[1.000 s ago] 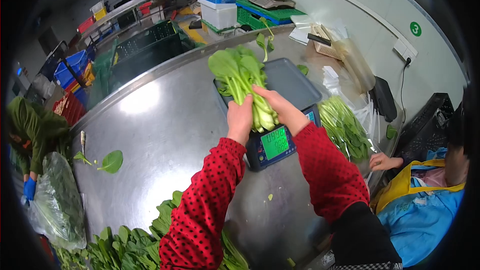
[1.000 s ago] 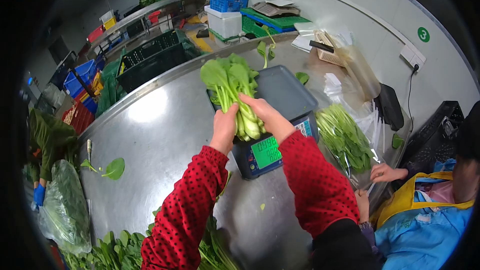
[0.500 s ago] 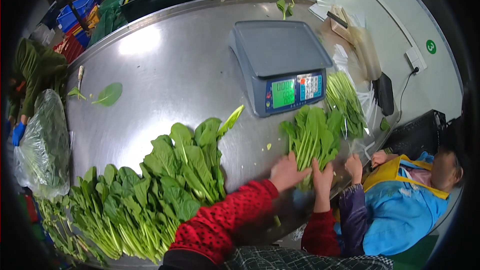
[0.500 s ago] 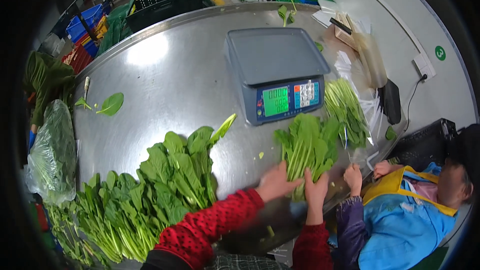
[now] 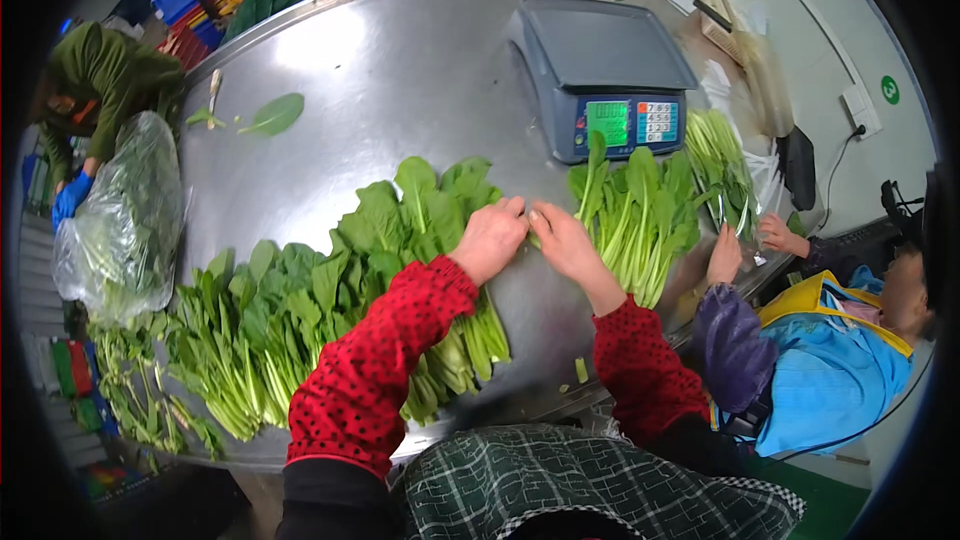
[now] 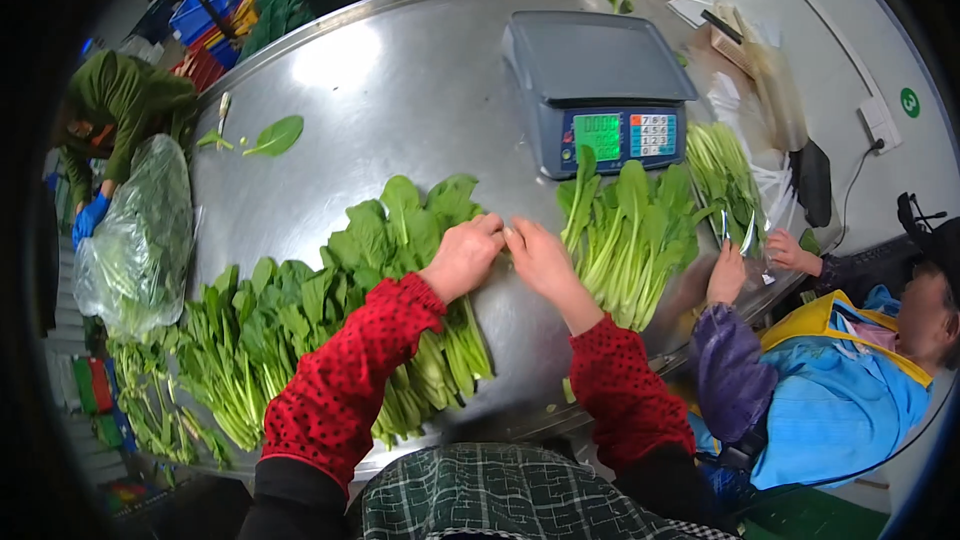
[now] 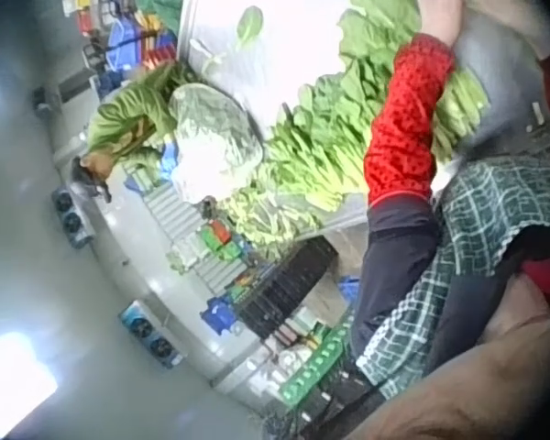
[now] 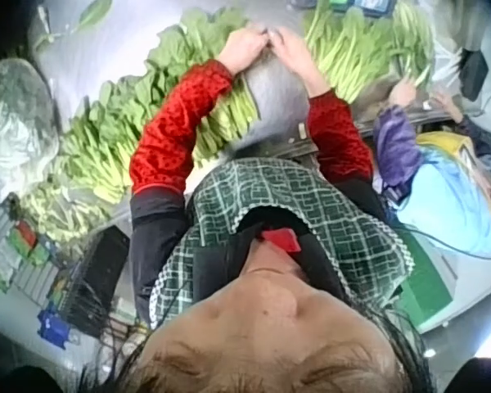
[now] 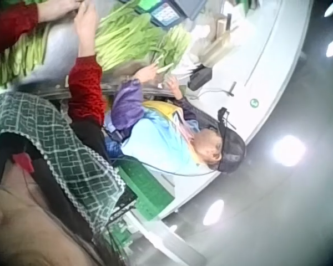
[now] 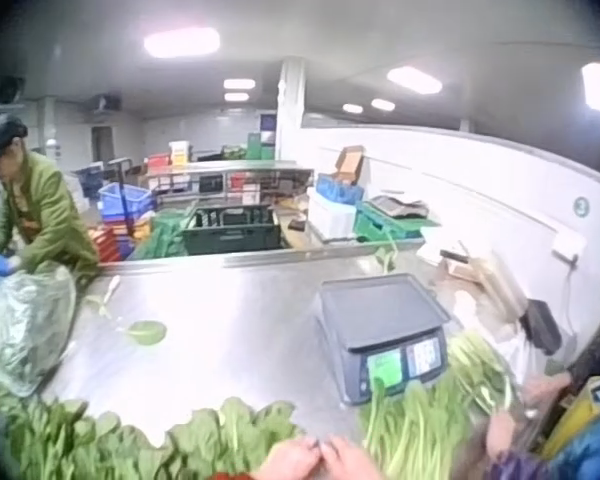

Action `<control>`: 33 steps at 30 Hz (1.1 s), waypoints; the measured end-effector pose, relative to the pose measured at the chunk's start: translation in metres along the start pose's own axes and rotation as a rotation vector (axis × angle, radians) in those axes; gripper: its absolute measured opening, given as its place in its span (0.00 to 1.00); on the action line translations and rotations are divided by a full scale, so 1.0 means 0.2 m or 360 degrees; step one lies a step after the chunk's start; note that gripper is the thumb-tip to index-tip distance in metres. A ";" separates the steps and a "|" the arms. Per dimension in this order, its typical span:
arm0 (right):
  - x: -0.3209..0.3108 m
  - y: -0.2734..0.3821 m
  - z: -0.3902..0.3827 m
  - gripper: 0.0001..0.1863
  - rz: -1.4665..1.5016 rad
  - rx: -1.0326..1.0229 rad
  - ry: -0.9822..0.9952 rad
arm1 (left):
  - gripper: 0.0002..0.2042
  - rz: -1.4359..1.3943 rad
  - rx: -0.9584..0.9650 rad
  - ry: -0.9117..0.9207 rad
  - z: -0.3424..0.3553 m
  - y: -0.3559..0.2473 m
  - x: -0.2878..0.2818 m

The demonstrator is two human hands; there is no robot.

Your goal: Weighing and sorting green leafy vegetables on a metal table using a digital scale.

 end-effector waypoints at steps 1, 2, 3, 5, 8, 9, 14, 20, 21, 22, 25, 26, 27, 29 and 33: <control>0.05 -0.05 -0.01 0.17 0.0193 0.0153 0.0179 | 0.09 0.0012 0.0035 -0.0195 -0.02 -0.05 -0.13; 0.12 -0.08 -0.05 0.16 0.0064 0.0230 0.0220 | 0.09 -0.0005 -0.0110 -0.0269 -0.10 -0.06 -0.22; 0.16 -0.09 -0.07 0.16 0.0069 0.0222 0.0241 | 0.10 -0.0026 -0.0249 -0.0346 -0.21 -0.08 -0.30; 0.20 -0.08 -0.13 0.17 -0.0002 0.0278 0.0257 | 0.09 -0.0018 -0.0625 -0.0330 -0.44 -0.16 -0.41; 0.05 -0.03 0.14 0.21 0.0024 0.0059 -0.0158 | 0.08 -0.0284 -0.0820 -0.0138 -0.71 -0.34 -0.42; -0.10 0.09 0.22 0.23 -0.0151 -0.0267 -0.0610 | 0.08 -0.0278 -0.0811 -0.0197 -0.77 -0.40 -0.42; -0.40 0.30 0.89 0.25 -0.0769 -0.0168 -0.0798 | 0.06 -0.0343 -0.0993 -0.0321 -0.93 -0.57 -0.46; -0.31 0.15 1.22 0.21 -0.0902 -0.0041 -0.0683 | 0.05 -0.0452 -0.1156 -0.0429 -0.96 -0.53 -0.53; -0.28 0.17 1.27 0.21 -0.0892 -0.0054 -0.0687 | 0.05 -0.0437 -0.1159 -0.0437 -0.97 -0.51 -0.54; -0.25 0.21 1.29 0.19 -0.0800 -0.0071 -0.0642 | 0.05 -0.0403 -0.1188 -0.0525 -0.99 -0.50 -0.56; -0.17 0.31 1.33 0.14 -0.0714 -0.0071 -0.0564 | 0.05 -0.0390 -0.1217 -0.0629 -1.01 -0.44 -0.55; -0.13 0.34 1.33 0.13 -0.0697 -0.0048 -0.0533 | 0.06 -0.0457 -0.1217 -0.0588 -1.01 -0.43 -0.51; -0.09 0.35 1.32 0.11 -0.0681 -0.0021 -0.0498 | 0.07 -0.0528 -0.1220 -0.0543 -1.02 -0.43 -0.46; 0.01 0.44 1.22 0.09 -0.0663 -0.0191 -0.0563 | 0.05 -0.0583 -0.1218 -0.0560 -1.00 -0.41 -0.46; 0.16 0.66 1.07 0.08 -0.0565 -0.0449 -0.0586 | 0.06 -0.0504 -0.1213 -0.0490 -0.93 -0.37 -0.49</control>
Point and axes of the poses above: each hand's wrist, its own z-axis towards the middle knuckle, its own x-axis out of the palm, y = z × x, the point moved 9 cm from there along z, towards the middle knuckle, and after that the axes turned 13 degrees about x, right-handed, at the moved point
